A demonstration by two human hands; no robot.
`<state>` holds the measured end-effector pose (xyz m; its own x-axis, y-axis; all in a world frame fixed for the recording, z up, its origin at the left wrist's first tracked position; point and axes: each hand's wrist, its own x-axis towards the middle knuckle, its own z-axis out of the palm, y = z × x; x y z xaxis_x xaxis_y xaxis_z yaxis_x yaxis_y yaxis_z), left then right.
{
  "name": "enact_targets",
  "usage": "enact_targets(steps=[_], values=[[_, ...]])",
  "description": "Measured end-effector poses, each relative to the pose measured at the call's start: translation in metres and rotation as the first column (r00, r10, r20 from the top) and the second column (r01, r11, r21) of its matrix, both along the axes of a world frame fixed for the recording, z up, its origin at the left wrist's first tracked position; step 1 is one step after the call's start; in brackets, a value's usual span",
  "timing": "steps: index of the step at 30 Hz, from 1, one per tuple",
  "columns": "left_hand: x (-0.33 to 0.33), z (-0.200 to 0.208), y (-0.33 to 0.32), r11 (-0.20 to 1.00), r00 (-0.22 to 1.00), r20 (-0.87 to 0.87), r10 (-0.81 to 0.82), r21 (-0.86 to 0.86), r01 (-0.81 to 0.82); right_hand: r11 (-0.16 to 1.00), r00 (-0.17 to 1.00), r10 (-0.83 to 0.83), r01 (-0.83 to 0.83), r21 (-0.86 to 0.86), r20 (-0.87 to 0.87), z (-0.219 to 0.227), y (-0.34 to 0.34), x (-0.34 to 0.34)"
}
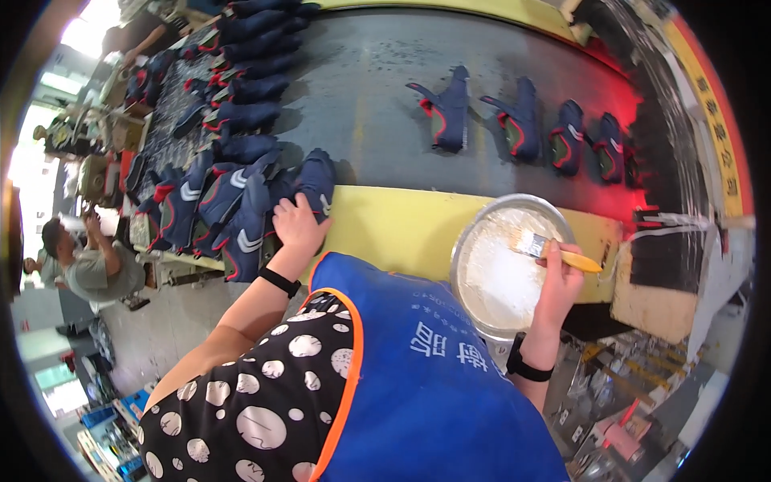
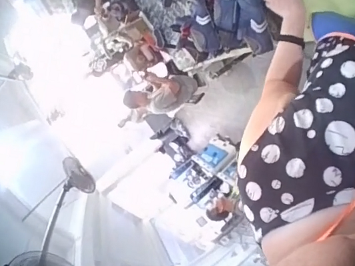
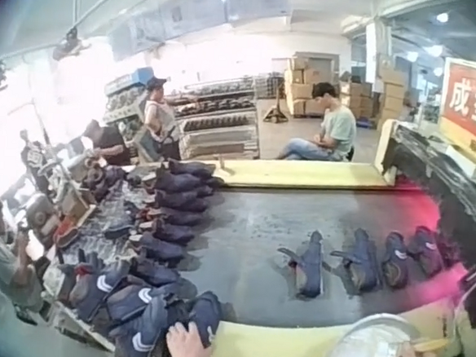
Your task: Applying white adhesive to the bottom of shoe soles using a brush in a factory assembly line.
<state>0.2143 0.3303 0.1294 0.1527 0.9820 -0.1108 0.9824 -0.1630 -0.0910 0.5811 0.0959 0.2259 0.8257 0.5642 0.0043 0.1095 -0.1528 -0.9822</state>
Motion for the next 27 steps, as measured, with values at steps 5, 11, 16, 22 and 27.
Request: enact_targets(steps=[5, 11, 16, 22, 27], values=[[0.020, -0.007, -0.007, 0.991, 0.988, 0.076, -0.134, -0.006, 0.134, 0.999, 0.998, -0.050, 0.050, 0.010, -0.041, -0.001, -0.027, -0.006], [0.075, -0.019, -0.038, 0.853, 0.884, 0.179, -0.432, -0.237, 0.465, 0.990, 0.989, -0.141, 0.141, -0.001, -0.044, -0.015, -0.046, -0.018], [0.104, -0.015, -0.058, 0.756, 0.792, 0.262, -0.552, -0.242, 0.607, 0.994, 0.995, -0.102, 0.102, -0.026, 0.019, -0.050, -0.057, -0.018], [0.070, -0.048, 0.016, 0.692, 0.596, 0.730, -0.335, -0.238, 0.682, 0.907, 0.953, -0.065, 0.180, -0.381, 0.294, -0.091, -0.065, -0.016], [0.064, -0.045, 0.004, 0.769, 0.720, 0.613, -0.326, -0.272, 0.579, 0.898, 0.891, -0.028, 0.221, -0.380, 0.453, -0.110, -0.056, -0.020]])
